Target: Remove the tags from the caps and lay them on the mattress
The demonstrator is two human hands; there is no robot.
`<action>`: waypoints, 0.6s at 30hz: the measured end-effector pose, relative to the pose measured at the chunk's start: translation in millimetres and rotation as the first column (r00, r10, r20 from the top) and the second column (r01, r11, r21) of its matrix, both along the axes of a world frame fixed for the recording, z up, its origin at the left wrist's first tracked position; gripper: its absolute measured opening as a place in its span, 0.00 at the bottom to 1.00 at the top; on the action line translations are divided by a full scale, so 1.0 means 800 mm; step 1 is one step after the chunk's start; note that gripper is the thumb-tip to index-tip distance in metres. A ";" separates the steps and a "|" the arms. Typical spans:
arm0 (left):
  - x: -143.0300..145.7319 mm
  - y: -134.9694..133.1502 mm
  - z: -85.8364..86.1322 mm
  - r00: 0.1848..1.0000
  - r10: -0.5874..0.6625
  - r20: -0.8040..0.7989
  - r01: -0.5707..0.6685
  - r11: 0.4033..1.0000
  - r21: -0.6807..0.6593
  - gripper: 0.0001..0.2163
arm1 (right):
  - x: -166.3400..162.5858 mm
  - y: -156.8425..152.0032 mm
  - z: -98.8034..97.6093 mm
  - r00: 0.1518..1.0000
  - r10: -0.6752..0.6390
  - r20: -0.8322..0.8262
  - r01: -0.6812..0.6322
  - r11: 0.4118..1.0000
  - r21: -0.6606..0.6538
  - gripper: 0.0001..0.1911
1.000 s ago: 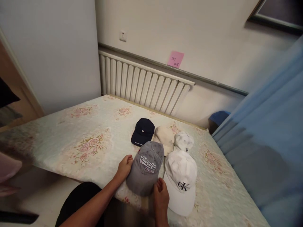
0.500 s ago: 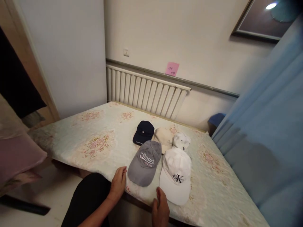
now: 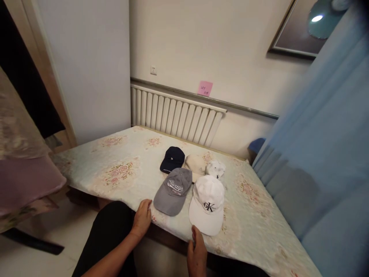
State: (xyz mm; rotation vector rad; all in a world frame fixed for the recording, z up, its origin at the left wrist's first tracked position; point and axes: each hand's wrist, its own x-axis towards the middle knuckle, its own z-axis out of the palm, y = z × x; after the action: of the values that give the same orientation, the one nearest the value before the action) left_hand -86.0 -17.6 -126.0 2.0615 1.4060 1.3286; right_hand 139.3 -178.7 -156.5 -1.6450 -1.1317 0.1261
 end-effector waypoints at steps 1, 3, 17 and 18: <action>0.000 0.000 0.001 1.000 0.001 0.000 -0.001 1.000 -0.002 0.15 | 0.000 -0.001 0.001 1.000 0.010 0.002 -0.010 1.000 -0.003 0.23; 0.000 0.000 0.003 1.000 0.002 0.001 -0.002 1.000 -0.008 0.15 | 0.000 -0.001 0.002 1.000 0.022 0.001 -0.022 1.000 0.000 0.23; 0.006 0.003 0.011 0.999 0.037 0.019 -0.036 0.998 -0.056 0.16 | 0.003 -0.007 0.016 0.994 0.071 -0.080 -0.070 0.997 0.023 0.23; 0.005 0.003 0.011 0.999 0.034 0.019 -0.033 0.998 -0.052 0.16 | 0.003 -0.007 0.015 0.994 0.076 -0.077 -0.075 0.997 0.016 0.24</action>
State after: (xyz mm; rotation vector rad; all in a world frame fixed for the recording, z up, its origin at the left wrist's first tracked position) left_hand -81.6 -15.6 -117.5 1.9948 1.4569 1.3080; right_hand 142.0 -184.3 -144.7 -1.5727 -1.1335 0.2296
